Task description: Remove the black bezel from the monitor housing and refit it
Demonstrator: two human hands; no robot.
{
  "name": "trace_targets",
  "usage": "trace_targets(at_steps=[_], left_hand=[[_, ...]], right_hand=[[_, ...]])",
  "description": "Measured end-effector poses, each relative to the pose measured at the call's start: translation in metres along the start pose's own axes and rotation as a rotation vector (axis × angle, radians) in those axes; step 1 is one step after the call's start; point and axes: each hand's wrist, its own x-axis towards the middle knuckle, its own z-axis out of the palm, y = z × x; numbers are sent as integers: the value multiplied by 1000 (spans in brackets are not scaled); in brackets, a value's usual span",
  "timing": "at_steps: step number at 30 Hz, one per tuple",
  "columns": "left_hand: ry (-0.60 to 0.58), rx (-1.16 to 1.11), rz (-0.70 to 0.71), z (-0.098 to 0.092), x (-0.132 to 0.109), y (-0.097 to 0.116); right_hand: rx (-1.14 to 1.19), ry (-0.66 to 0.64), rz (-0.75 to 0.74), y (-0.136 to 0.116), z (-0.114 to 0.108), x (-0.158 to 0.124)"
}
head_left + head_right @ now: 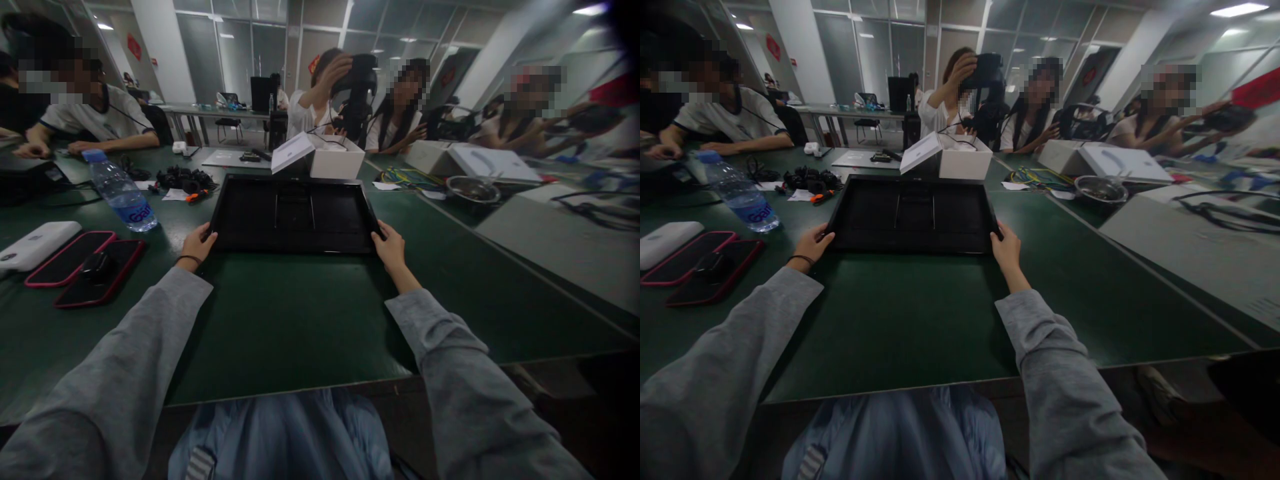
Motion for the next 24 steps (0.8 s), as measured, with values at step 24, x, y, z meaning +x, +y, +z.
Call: trace_targets(at_steps=[24], left_hand=[[174,473,-51,-9,-21,33]], right_hand=[[-478,65,9,-41,2,-17]])
